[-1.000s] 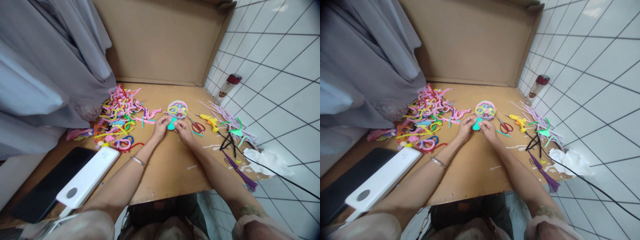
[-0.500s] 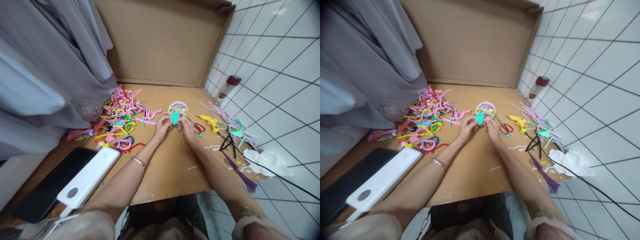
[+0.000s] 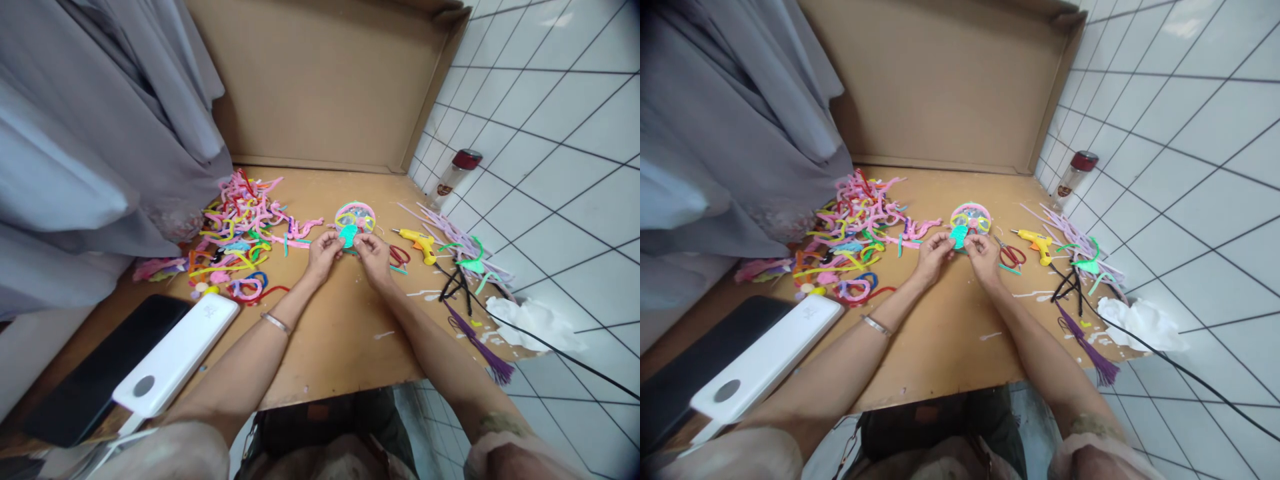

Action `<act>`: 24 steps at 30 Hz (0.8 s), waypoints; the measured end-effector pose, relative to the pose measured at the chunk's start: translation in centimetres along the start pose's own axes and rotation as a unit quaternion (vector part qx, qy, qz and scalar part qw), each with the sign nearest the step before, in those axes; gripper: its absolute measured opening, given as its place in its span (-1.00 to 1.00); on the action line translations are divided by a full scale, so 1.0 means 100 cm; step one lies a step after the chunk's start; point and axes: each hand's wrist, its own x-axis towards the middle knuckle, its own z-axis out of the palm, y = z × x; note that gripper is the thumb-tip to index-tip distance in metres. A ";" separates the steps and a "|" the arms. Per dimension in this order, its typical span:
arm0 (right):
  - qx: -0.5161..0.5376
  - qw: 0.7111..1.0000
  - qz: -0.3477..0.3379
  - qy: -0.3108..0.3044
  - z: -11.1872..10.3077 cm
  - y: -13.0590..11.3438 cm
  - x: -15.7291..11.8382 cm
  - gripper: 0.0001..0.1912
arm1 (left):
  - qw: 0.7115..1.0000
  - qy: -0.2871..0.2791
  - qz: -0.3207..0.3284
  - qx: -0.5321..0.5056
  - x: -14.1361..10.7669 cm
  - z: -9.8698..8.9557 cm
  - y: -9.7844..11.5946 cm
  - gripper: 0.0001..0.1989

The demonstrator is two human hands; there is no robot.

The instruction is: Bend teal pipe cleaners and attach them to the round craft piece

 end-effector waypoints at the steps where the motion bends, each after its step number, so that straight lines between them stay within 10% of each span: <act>1: 0.004 1.000 0.001 0.005 0.000 0.000 0.000 -0.72 | 1.000 -0.002 0.008 0.010 0.000 0.000 0.000 -0.62; 10: 0.056 0.996 0.065 -0.029 -0.001 -0.006 -0.001 -0.61 | 0.951 0.068 0.201 0.226 -0.011 0.003 0.009 -0.89; 16: 0.139 0.981 0.104 -0.080 -0.002 -0.006 0.000 -0.55 | 0.918 0.009 0.281 0.281 -0.011 0.000 0.006 -0.91; 24: 0.137 0.983 0.109 -0.055 -0.008 -0.001 0.006 -0.62 | 0.960 0.078 0.197 0.184 -0.009 0.001 0.003 -0.79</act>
